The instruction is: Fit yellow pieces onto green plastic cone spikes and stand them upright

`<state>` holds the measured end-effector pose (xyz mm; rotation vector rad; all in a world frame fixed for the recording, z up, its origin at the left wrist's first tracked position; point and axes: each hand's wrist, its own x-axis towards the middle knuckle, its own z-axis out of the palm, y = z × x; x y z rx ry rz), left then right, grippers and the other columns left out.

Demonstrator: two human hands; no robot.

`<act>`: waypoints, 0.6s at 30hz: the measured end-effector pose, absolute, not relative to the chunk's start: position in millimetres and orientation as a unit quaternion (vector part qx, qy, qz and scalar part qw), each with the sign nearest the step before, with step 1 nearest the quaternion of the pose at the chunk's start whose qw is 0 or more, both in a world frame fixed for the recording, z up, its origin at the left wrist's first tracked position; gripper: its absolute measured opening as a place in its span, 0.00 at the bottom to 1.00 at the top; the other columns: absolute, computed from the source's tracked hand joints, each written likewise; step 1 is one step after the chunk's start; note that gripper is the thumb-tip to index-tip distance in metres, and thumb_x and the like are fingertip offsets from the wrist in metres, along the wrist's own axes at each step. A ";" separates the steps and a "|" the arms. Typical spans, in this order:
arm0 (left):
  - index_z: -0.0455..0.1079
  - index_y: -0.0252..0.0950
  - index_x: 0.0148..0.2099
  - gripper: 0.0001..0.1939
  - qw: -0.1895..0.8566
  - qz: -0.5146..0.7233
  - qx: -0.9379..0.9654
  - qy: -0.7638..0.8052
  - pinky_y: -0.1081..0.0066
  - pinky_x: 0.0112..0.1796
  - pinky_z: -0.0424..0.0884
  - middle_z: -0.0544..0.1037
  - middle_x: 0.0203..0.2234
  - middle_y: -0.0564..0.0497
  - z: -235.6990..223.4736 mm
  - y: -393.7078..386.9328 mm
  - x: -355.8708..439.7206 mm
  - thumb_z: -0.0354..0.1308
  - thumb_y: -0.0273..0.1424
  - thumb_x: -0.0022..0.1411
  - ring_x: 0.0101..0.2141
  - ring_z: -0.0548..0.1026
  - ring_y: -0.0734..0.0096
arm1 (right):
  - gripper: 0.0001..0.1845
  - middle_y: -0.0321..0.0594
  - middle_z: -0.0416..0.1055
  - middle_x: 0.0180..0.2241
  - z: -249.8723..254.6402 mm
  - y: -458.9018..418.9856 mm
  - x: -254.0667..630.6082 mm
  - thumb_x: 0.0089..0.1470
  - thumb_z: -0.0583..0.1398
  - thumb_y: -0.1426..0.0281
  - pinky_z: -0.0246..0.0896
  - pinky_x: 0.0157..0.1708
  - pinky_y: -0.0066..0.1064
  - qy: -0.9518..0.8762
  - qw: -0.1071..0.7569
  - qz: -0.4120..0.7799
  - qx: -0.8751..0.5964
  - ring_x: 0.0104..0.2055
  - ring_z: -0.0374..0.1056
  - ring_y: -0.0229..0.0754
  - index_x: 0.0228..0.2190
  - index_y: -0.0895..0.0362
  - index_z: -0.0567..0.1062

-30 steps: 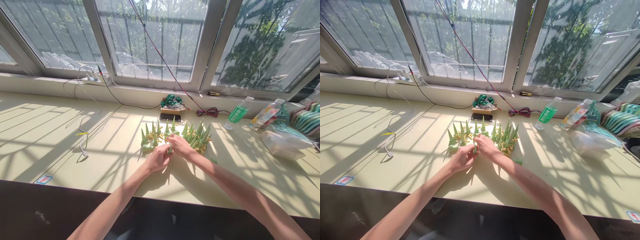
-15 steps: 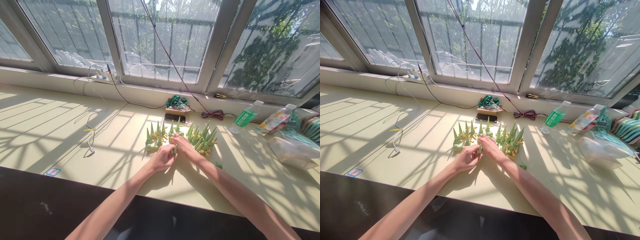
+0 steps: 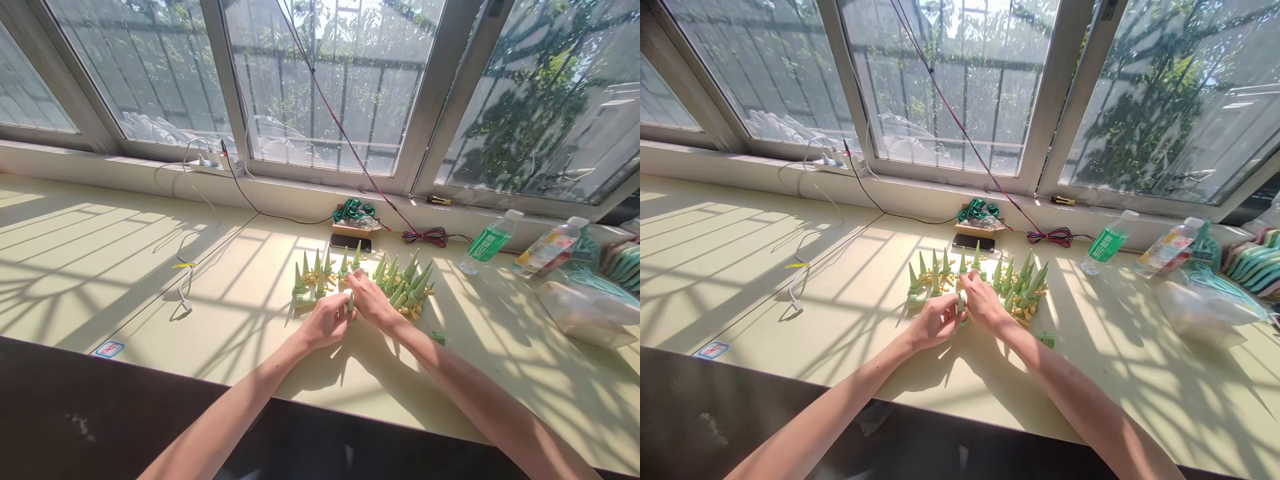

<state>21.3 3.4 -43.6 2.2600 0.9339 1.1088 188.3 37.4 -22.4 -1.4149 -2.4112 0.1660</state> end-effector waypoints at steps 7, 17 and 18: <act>0.68 0.35 0.36 0.11 0.268 0.486 0.736 0.388 0.75 0.23 0.66 0.70 0.23 0.54 -39.1 4.5 19.9 0.58 0.37 0.66 0.23 0.69 0.74 | 0.17 0.42 0.63 0.41 -37.5 5.7 205.1 0.59 0.50 0.81 0.57 0.27 0.26 -0.839 0.295 0.078 -0.451 0.27 0.59 0.34 0.47 0.55 0.68; 0.54 0.38 0.27 0.22 0.322 0.493 0.687 0.426 0.76 0.19 0.59 0.60 0.16 0.59 -40.4 6.3 22.9 0.55 0.43 0.70 0.17 0.64 0.78 | 0.12 0.40 0.65 0.36 -53.9 -16.7 210.6 0.68 0.49 0.75 0.65 0.33 0.31 -0.814 0.428 0.099 -0.381 0.33 0.66 0.41 0.47 0.53 0.68; 0.53 0.38 0.27 0.23 0.325 0.492 0.686 0.427 0.76 0.19 0.59 0.60 0.16 0.59 -40.7 6.5 23.3 0.55 0.43 0.70 0.17 0.64 0.78 | 0.11 0.40 0.65 0.36 -52.8 -17.2 210.2 0.68 0.49 0.74 0.65 0.33 0.31 -0.810 0.432 0.111 -0.381 0.33 0.66 0.41 0.46 0.53 0.68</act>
